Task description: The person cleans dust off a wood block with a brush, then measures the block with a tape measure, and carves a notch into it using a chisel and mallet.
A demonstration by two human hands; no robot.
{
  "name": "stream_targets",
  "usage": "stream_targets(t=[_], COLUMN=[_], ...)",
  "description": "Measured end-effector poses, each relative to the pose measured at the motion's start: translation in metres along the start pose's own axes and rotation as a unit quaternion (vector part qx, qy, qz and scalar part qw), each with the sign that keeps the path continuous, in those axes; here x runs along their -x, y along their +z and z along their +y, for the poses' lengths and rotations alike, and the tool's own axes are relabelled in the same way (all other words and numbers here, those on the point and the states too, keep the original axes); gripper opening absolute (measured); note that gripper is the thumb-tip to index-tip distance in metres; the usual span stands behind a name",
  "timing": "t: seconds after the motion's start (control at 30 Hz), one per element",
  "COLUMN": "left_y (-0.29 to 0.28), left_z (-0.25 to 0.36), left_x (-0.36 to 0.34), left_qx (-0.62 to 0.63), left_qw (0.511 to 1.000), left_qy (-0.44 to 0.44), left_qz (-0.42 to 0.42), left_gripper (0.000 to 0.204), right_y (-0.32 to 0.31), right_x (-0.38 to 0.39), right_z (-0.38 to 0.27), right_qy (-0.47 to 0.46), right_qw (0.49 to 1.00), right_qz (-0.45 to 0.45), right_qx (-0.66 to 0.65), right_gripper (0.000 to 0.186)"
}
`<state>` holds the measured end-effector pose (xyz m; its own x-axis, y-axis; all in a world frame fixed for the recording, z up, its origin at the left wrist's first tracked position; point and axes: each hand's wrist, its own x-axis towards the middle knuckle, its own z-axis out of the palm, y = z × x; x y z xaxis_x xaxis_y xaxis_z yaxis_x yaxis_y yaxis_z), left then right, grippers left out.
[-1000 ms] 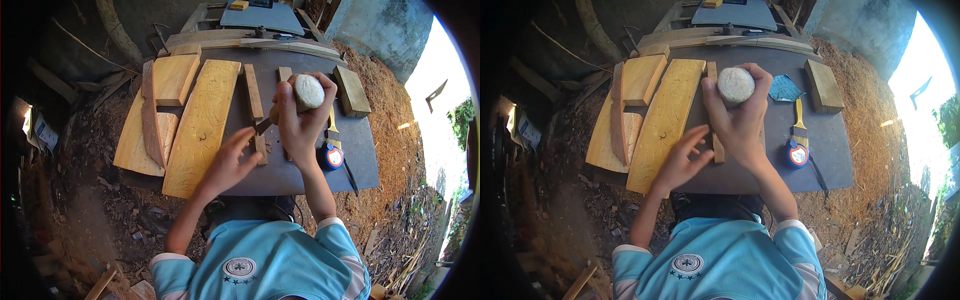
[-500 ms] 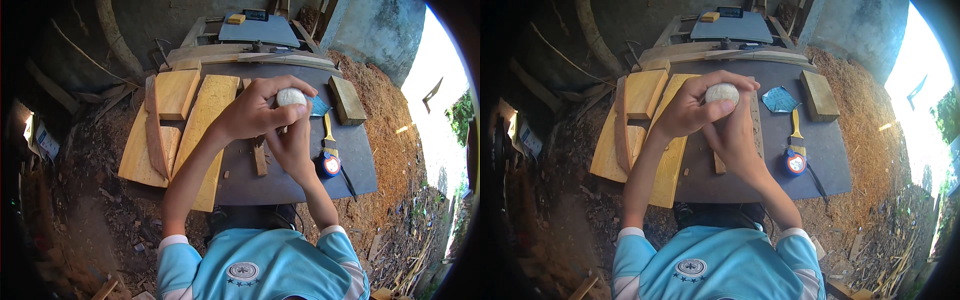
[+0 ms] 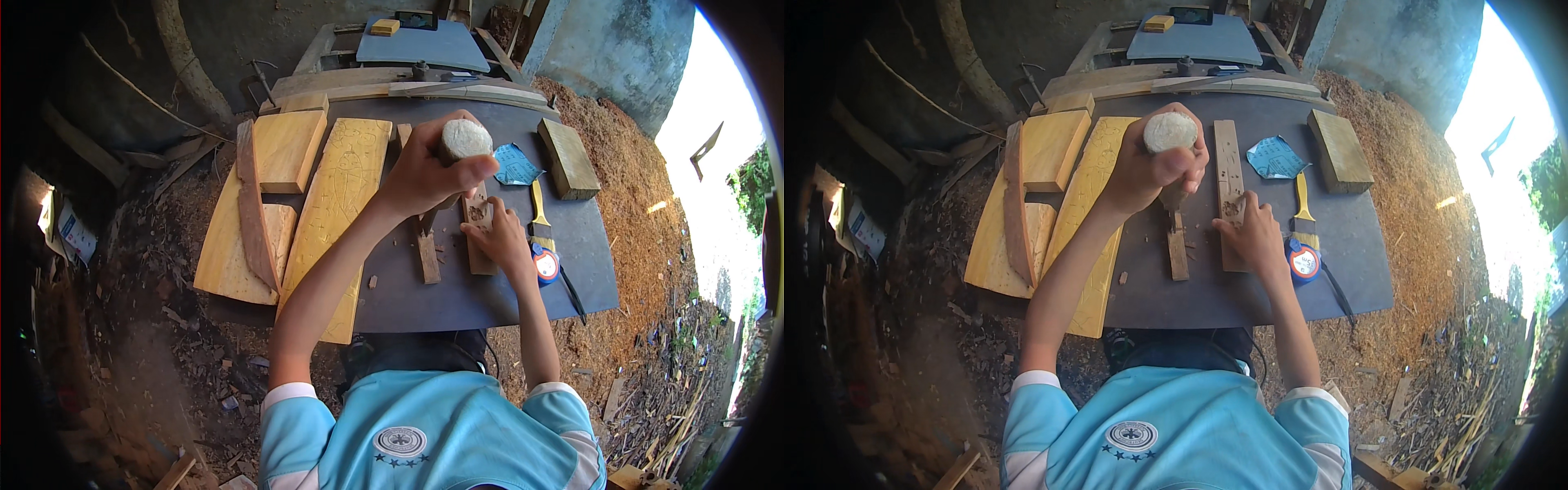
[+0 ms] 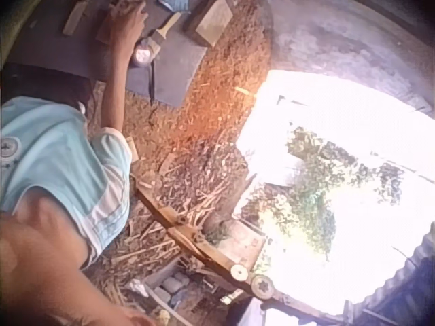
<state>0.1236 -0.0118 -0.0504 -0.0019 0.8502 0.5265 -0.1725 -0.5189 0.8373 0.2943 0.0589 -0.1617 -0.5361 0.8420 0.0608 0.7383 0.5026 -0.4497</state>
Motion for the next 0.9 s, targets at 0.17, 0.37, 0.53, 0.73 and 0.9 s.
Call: stream_targets(t=[0.17,0.37,0.53,0.73,0.9], left_y=[0.0,0.002,0.0,0.007,0.011], left_z=[-0.005,-0.007,-0.004,-0.009,-0.005], left_x=[-0.004,-0.007,-0.002,-0.014,-0.011], left_qx=[-0.074,-0.077,-0.083,-0.107,-0.083], left_qw=[0.997,0.997,0.996,0.994,0.996], left_qy=[0.018,-0.004,-0.003,0.019,0.007], left_qz=[0.021,0.027,0.038,0.007,0.013], left_gripper=[0.028,0.021,0.021,0.016,0.017], right_y=[-0.012,-0.078,-0.16,-0.201,-0.19], right_x=[-0.009,-0.002,0.029,0.043,0.035], right_z=[0.0,0.006,-0.047,-0.077,-0.079], right_qy=[-0.017,0.036,-0.14,-0.154,-0.127], right_qw=[0.999,0.955,0.875,0.867,0.897], right_qz=[-0.028,-0.036,0.034,0.04,-0.117], right_qx=[-0.007,-0.292,-0.461,-0.473,-0.408], right_gripper=[0.073,0.073,0.066,0.046,0.057])
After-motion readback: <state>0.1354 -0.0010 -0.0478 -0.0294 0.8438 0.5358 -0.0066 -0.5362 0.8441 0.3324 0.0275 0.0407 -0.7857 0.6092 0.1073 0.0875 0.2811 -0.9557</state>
